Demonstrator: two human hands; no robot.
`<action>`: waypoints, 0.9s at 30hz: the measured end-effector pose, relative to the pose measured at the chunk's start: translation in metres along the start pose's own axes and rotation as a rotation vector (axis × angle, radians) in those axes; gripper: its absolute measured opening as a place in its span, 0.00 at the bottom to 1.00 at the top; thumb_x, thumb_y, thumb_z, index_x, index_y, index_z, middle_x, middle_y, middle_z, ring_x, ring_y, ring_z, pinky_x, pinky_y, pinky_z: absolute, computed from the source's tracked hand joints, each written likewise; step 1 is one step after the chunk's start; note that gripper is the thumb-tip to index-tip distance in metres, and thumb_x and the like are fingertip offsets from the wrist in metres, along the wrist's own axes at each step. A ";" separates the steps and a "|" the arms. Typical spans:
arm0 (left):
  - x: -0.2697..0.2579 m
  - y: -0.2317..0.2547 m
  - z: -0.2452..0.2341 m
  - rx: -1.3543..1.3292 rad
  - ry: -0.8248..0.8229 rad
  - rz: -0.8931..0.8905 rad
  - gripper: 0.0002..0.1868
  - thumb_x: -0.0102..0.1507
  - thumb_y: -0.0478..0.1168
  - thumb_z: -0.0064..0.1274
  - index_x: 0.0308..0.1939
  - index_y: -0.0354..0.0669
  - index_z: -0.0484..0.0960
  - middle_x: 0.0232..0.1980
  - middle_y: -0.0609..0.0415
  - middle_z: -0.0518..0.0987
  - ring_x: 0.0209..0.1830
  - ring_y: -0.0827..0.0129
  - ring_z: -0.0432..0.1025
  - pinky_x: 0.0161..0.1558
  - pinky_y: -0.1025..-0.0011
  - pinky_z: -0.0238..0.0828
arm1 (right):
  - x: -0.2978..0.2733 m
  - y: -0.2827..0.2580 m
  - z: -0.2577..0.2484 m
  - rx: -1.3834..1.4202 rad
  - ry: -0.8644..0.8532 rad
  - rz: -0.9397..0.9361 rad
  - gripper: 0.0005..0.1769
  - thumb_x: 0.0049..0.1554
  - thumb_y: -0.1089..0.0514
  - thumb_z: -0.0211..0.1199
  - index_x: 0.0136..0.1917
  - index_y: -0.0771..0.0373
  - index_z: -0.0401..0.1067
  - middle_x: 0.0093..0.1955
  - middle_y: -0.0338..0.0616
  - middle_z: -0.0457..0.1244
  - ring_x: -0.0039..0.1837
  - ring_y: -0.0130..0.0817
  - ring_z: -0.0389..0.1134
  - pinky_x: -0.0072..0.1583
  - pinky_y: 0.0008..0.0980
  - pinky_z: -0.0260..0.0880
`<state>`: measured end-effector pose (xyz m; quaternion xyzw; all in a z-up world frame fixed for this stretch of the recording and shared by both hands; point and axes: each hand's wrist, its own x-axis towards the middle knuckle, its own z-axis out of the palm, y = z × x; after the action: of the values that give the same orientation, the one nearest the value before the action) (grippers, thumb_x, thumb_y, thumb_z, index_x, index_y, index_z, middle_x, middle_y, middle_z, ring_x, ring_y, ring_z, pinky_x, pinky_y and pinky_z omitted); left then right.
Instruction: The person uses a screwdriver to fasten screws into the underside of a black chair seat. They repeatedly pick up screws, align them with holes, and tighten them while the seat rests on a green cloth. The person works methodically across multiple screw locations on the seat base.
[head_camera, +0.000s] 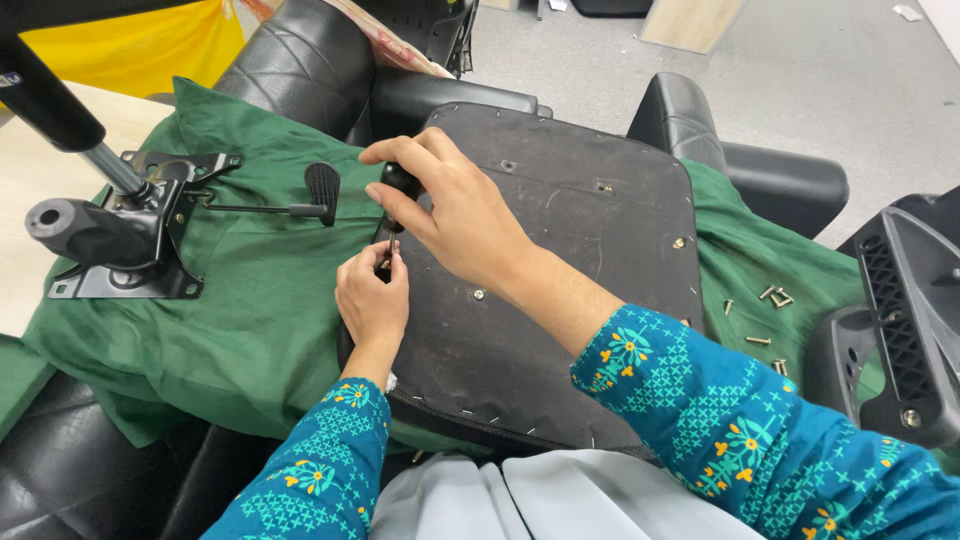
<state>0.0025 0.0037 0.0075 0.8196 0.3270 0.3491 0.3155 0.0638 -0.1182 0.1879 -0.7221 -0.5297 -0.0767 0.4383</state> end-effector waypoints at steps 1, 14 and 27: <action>0.000 0.000 0.001 0.017 -0.003 0.001 0.07 0.64 0.44 0.58 0.43 0.50 0.87 0.40 0.60 0.85 0.51 0.61 0.73 0.54 0.59 0.68 | 0.000 0.000 -0.001 -0.037 -0.021 0.034 0.15 0.65 0.48 0.61 0.64 0.52 0.71 0.55 0.44 0.63 0.52 0.38 0.71 0.55 0.37 0.74; -0.001 -0.001 0.000 -0.034 -0.032 -0.034 0.10 0.66 0.48 0.57 0.46 0.49 0.85 0.44 0.59 0.84 0.52 0.62 0.74 0.54 0.60 0.68 | -0.011 0.008 -0.008 -0.029 0.060 -0.121 0.21 0.67 0.60 0.52 0.72 0.59 0.63 0.61 0.50 0.62 0.61 0.46 0.68 0.61 0.40 0.69; -0.002 0.001 -0.003 -0.031 0.030 -0.062 0.13 0.62 0.47 0.64 0.39 0.42 0.81 0.42 0.54 0.79 0.48 0.57 0.71 0.51 0.59 0.68 | -0.012 0.007 -0.008 -0.056 0.049 -0.152 0.25 0.66 0.55 0.59 0.75 0.56 0.62 0.62 0.48 0.62 0.62 0.47 0.69 0.61 0.41 0.70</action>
<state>-0.0002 0.0026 0.0095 0.7987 0.3517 0.3563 0.3338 0.0671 -0.1322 0.1819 -0.6896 -0.5698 -0.1421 0.4238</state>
